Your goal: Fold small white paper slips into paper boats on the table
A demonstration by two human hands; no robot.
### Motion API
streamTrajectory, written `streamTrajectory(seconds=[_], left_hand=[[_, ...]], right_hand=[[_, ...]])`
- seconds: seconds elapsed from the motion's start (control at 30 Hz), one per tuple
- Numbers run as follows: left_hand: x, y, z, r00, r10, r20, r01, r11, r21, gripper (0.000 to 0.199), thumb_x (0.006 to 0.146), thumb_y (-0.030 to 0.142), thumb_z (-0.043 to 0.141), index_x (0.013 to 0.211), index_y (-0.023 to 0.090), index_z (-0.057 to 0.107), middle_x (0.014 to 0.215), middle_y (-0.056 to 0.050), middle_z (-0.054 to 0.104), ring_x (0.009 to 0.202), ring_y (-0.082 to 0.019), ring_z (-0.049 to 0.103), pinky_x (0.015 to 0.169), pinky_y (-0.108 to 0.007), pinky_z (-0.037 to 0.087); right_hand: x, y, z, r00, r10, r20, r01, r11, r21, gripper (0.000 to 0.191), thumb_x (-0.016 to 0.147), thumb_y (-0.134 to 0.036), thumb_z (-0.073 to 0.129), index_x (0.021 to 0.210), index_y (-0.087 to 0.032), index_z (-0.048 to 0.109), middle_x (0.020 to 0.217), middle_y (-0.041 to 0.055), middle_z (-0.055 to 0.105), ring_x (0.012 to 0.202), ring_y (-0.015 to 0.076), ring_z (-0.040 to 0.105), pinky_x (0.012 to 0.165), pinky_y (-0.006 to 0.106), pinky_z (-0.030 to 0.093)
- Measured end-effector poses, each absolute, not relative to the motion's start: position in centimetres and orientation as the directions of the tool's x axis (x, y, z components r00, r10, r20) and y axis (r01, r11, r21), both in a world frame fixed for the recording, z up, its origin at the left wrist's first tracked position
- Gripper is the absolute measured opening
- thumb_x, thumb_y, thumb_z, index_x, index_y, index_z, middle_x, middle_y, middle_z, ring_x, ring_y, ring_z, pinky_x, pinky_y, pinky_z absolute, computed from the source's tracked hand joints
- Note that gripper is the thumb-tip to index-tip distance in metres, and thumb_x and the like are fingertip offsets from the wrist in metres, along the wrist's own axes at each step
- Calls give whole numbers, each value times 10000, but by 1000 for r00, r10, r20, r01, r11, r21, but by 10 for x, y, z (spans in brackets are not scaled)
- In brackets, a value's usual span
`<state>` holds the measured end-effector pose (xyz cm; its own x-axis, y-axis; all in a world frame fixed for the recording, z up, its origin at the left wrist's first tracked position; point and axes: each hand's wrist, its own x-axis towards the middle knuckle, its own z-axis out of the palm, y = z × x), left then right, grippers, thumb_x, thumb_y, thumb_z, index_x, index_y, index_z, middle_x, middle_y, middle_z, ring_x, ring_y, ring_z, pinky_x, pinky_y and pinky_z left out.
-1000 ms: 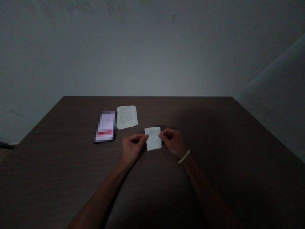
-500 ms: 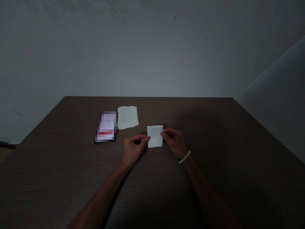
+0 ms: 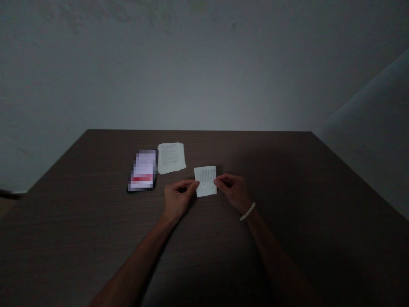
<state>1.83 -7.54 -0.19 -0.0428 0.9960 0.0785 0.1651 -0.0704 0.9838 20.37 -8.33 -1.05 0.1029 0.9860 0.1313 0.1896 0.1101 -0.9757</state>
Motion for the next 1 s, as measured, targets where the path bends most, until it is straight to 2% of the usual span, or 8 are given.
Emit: streamTrajectory(seconds=[0.43, 0.73, 1.0], left_hand=[[18, -78, -3, 63, 997, 52, 162, -62, 985, 214, 758, 365, 710, 799, 161, 761, 772, -56, 749, 672, -179, 676, 613, -263, 520], [17, -76, -5, 20, 994, 106, 170, -108, 980, 238, 767, 369, 688, 773, 140, 752, 752, -61, 744, 666, -184, 672, 611, -274, 527], [16, -74, -9, 11, 993, 116, 169, -116, 979, 223, 768, 366, 699, 774, 149, 752, 740, -55, 740, 651, -174, 666, 610, -269, 518]], right_hand=[[203, -84, -10, 128, 978, 166, 223, 134, -966, 158, 768, -344, 662, 720, -194, 683, 671, 17, 688, 613, 151, 622, 575, 262, 481], [203, -82, -14, 69, 991, 117, 159, 105, -982, 177, 753, -364, 680, 730, -190, 704, 683, 15, 703, 615, 143, 627, 581, 254, 486], [203, -84, -10, 73, 986, 151, 214, 132, -968, 149, 760, -321, 684, 698, -186, 700, 647, 15, 692, 599, 142, 623, 561, 251, 479]])
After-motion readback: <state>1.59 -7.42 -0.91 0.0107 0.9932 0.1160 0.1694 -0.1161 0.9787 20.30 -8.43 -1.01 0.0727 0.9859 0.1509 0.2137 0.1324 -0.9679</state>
